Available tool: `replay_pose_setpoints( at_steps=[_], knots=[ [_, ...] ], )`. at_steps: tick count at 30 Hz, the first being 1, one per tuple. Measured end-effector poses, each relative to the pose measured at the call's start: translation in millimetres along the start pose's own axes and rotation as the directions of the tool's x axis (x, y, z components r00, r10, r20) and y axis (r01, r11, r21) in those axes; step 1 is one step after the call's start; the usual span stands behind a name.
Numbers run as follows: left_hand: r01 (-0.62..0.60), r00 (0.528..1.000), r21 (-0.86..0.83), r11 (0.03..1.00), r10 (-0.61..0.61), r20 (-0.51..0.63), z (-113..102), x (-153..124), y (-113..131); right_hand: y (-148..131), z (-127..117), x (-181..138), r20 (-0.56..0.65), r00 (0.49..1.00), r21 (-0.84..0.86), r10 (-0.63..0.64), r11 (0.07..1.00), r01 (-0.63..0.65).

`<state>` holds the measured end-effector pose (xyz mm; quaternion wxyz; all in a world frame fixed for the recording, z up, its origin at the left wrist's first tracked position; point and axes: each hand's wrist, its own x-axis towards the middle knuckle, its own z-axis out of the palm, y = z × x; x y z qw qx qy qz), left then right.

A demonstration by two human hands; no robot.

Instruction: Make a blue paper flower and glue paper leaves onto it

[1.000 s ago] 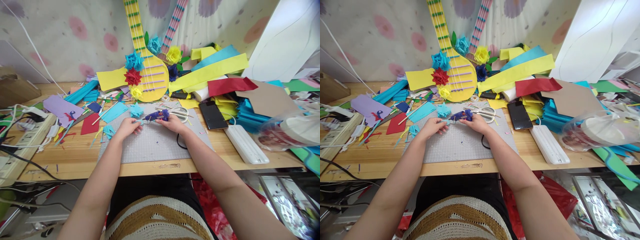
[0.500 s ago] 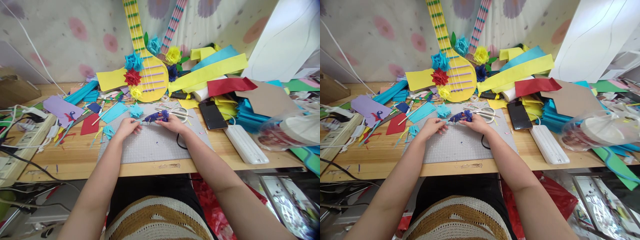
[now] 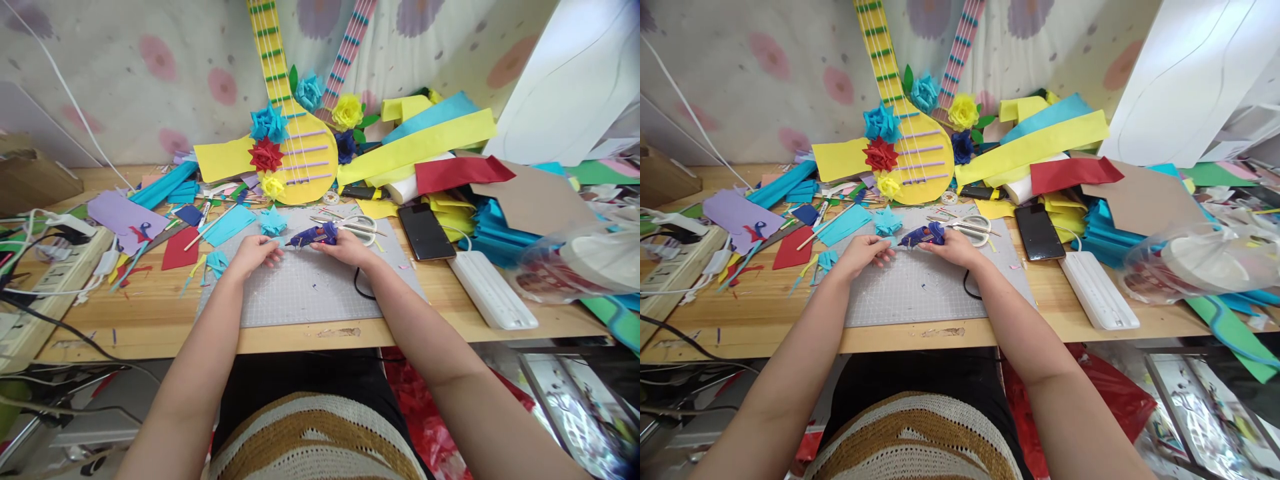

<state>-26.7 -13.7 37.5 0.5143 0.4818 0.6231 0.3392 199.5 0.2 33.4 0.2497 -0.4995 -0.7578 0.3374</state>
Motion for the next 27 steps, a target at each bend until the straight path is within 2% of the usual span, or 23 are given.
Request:
replay_pose_setpoints(
  at_steps=[8, 10, 14, 17, 25, 27],
  knots=[
    [-0.005, 1.0, -0.173, 0.985, 0.008, 0.014, -23, -3, 4, -1, -2, 1, -0.181, 0.963, 0.187, 0.198, 0.969, -0.163],
    [-0.034, 0.999, -0.242, 0.97, 0.026, -0.034, -31, -3, 5, -1, -2, 2, -0.221, 0.949, 0.23, 0.227, 0.957, -0.175],
    [-0.189, 0.967, -0.359, 0.914, 0.111, -0.228, -40, -1, 6, 0, -3, 3, -0.258, 0.934, 0.293, 0.247, 0.941, -0.168],
    [-0.258, 0.944, -0.382, 0.887, 0.148, -0.295, -39, 1, 6, 2, -3, 5, -0.271, 0.926, 0.33, 0.263, 0.929, -0.167],
    [-0.252, 0.941, -0.35, 0.902, 0.145, -0.304, -26, 1, 6, 1, -3, 6, -0.258, 0.924, 0.443, 0.281, 0.884, -0.145],
    [-0.283, 0.926, -0.323, 0.903, 0.169, -0.336, -22, 4, 4, 0, -2, 6, -0.254, 0.922, 0.483, 0.292, 0.864, -0.141]
  ],
)
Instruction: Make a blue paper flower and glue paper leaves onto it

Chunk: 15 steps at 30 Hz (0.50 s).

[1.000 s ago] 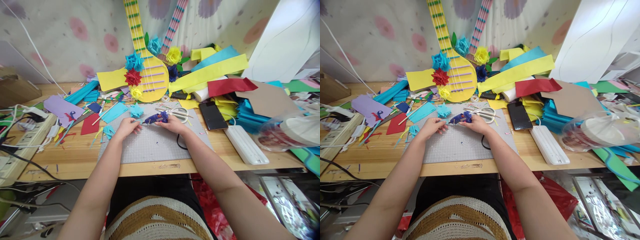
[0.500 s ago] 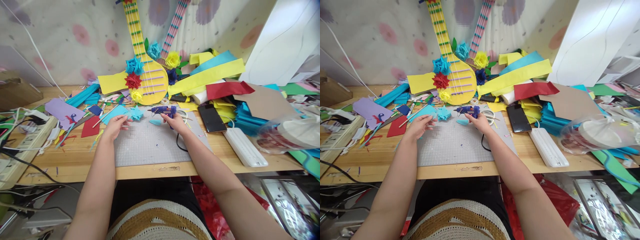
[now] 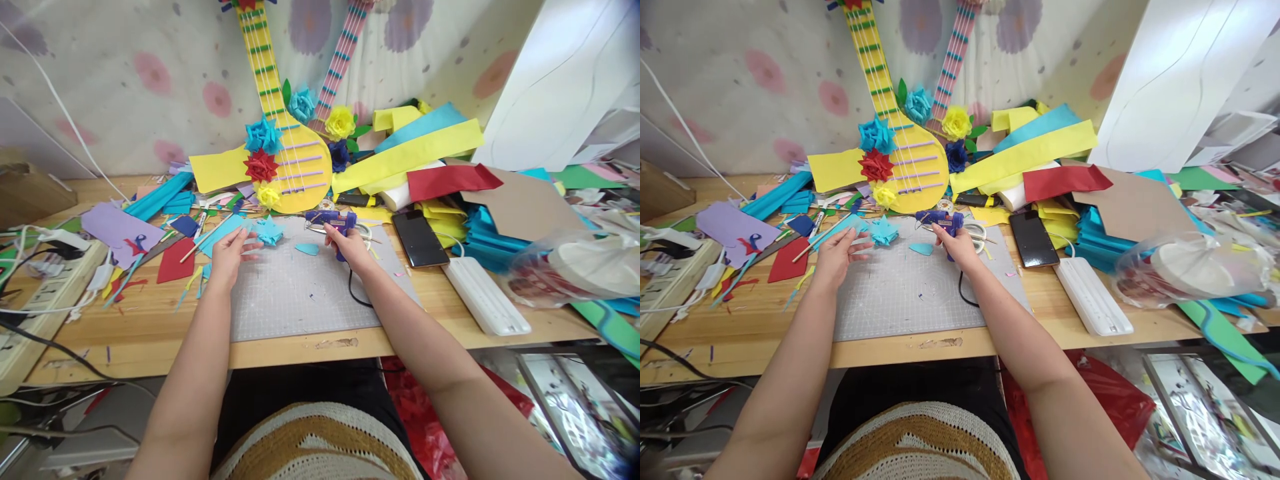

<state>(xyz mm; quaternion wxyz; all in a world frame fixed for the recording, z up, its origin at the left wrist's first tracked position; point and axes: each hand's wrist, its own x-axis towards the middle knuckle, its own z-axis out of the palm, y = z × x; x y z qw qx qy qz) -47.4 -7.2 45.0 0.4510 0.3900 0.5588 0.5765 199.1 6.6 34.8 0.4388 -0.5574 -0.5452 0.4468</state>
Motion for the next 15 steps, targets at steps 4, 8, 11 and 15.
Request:
replay_pose_setpoints(
  at_steps=[4, 8, 11, 15],
  knots=[
    [-0.131, 0.96, -0.002, 0.991, 0.126, -0.25, 5, 11, -11, -2, 3, 0, -0.003, 1.0, 0.132, 0.011, 0.991, -0.01],
    [-0.211, 0.92, 0.022, 0.977, 0.206, -0.333, 12, 30, -19, -2, 6, 1, 0.016, 0.998, 0.247, 0.058, 0.967, -0.06],
    [-0.215, 0.935, 0.142, 0.966, 0.246, -0.256, 21, 46, -18, -1, 7, 2, 0.03, 0.996, 0.313, 0.081, 0.946, -0.086],
    [-0.289, 0.934, 0.394, 0.873, 0.347, -0.084, 32, 66, -17, 1, 6, 3, 0.028, 0.997, 0.299, 0.079, 0.951, -0.083]
  ],
)
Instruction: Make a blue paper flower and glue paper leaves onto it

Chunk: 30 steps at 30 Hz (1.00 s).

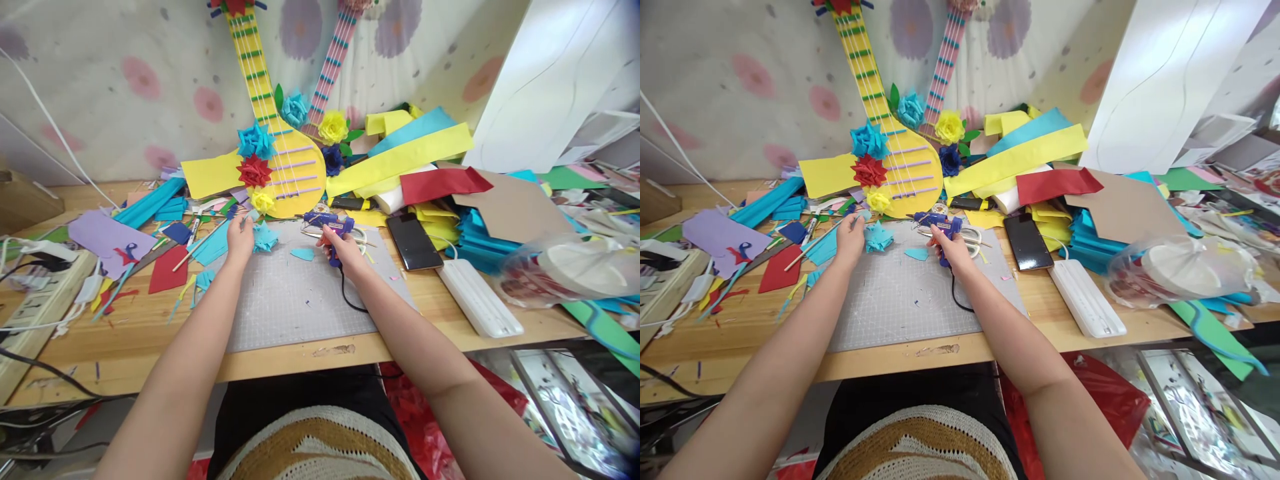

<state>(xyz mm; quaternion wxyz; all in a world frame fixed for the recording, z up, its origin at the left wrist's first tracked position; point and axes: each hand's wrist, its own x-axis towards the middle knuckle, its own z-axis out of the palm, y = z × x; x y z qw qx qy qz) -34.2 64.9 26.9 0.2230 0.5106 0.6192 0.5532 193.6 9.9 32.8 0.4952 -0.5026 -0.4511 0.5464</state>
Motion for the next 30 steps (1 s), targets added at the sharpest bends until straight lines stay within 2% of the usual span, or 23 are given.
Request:
replay_pose_setpoints(
  at_steps=[3, 7, 11, 14, 17, 23, 26, 30],
  knots=[
    [-0.036, 0.998, 0.113, 0.993, 0.029, 0.058, 2, 5, -1, -1, -1, 0, -0.006, 1.0, -0.007, -0.019, 1.0, 0.019],
    [-0.027, 0.997, 0.185, 0.982, 0.013, 0.073, -5, -7, -3, -3, -2, -1, -0.011, 0.999, -0.029, -0.041, 0.999, 0.04],
    [0.017, 0.997, 0.117, 0.993, -0.026, 0.077, -18, -24, -6, -4, 0, -2, -0.003, 0.999, -0.042, -0.043, 0.998, 0.043],
    [-0.053, 0.998, 0.092, 0.994, 0.051, 0.021, -28, -33, -7, -4, 1, -3, 0.009, 0.999, -0.041, -0.043, 0.998, 0.043],
    [-0.103, 0.995, 0.037, 0.994, 0.103, 0.012, -37, -40, -4, -4, 1, -4, 0.009, 0.999, -0.043, -0.048, 0.998, 0.048],
    [0.083, 0.995, -0.213, 0.974, -0.094, -0.042, -43, -51, -1, -5, 1, -4, 0.008, 0.999, -0.039, -0.035, 0.999, 0.035],
    [0.081, 0.995, -0.202, 0.976, -0.091, -0.042, -41, -56, 0, -4, 1, -3, 0.022, 0.999, 0.003, -0.029, 1.0, 0.029],
    [0.002, 1.0, -0.154, 0.988, 0.001, 0.02, -39, -63, 5, -4, 0, -3, 0.018, 0.999, 0.018, -0.037, 0.999, 0.037]
  ],
)
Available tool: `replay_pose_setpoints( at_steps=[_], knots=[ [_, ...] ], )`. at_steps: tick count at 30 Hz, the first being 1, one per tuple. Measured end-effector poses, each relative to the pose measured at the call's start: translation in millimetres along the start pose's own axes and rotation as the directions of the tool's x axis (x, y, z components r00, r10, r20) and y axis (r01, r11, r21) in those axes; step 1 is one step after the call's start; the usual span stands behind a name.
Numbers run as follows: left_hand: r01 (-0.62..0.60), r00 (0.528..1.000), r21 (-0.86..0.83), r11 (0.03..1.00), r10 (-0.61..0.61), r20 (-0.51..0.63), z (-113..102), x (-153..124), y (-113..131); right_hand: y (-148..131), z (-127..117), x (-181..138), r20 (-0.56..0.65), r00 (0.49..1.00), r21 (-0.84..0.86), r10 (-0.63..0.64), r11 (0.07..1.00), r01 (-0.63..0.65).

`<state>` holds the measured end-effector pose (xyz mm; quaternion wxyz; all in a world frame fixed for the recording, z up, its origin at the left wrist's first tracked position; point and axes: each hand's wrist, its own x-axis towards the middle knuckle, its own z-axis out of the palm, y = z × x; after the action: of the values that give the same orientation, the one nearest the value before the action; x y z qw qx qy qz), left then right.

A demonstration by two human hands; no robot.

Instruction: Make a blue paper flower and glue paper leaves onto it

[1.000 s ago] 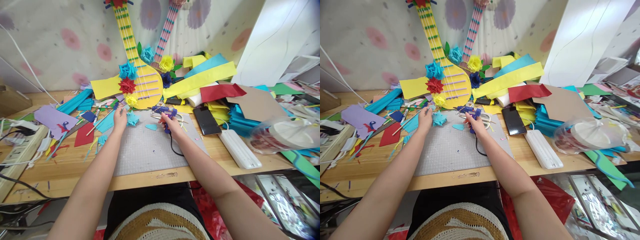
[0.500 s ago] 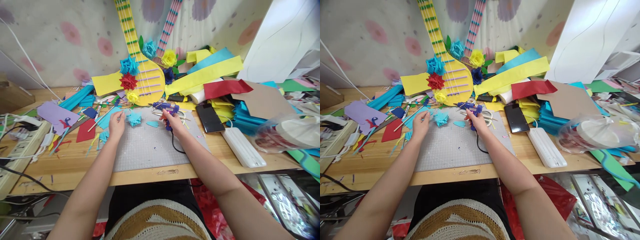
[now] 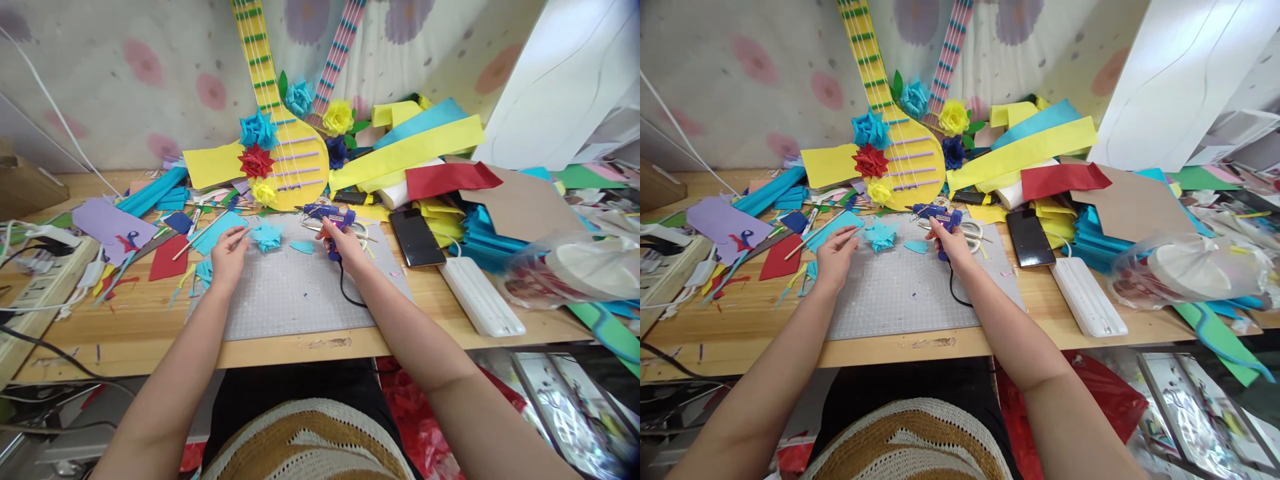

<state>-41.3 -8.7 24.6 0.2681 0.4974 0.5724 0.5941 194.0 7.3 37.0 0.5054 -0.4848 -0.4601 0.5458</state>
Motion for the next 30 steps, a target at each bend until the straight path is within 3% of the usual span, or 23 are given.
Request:
replay_pose_setpoints(
  at_steps=[3, 8, 13, 18, 25, 30],
  knots=[
    [-0.001, 0.998, -0.035, 0.999, 0.003, 0.057, 2, -4, 5, -1, -1, 0, -0.018, 1.0, -0.038, 0.002, 0.999, -0.003],
    [0.12, 0.991, -0.258, 0.959, -0.098, 0.095, 4, -5, 9, 0, -2, 2, -0.038, 0.999, -0.052, 0.018, 0.998, -0.02],
    [0.122, 0.992, -0.153, 0.981, -0.118, 0.034, 0, 0, 8, 2, -2, 3, -0.021, 1.0, 0.016, 0.007, 1.0, -0.006],
    [0.125, 0.991, -0.032, 0.992, -0.123, 0.06, -7, 3, 13, 2, -1, 3, -0.027, 1.0, 0.005, 0.015, 1.0, -0.015],
    [0.303, 0.953, -0.237, 0.923, -0.301, 0.045, 0, 1, 21, 1, -1, 2, -0.037, 0.999, 0.039, 0.028, 0.999, -0.026],
    [0.362, 0.931, -0.3, 0.882, -0.356, 0.077, 3, 2, 27, 1, -1, 3, -0.048, 0.998, 0.066, 0.034, 0.997, -0.031]
  ],
)
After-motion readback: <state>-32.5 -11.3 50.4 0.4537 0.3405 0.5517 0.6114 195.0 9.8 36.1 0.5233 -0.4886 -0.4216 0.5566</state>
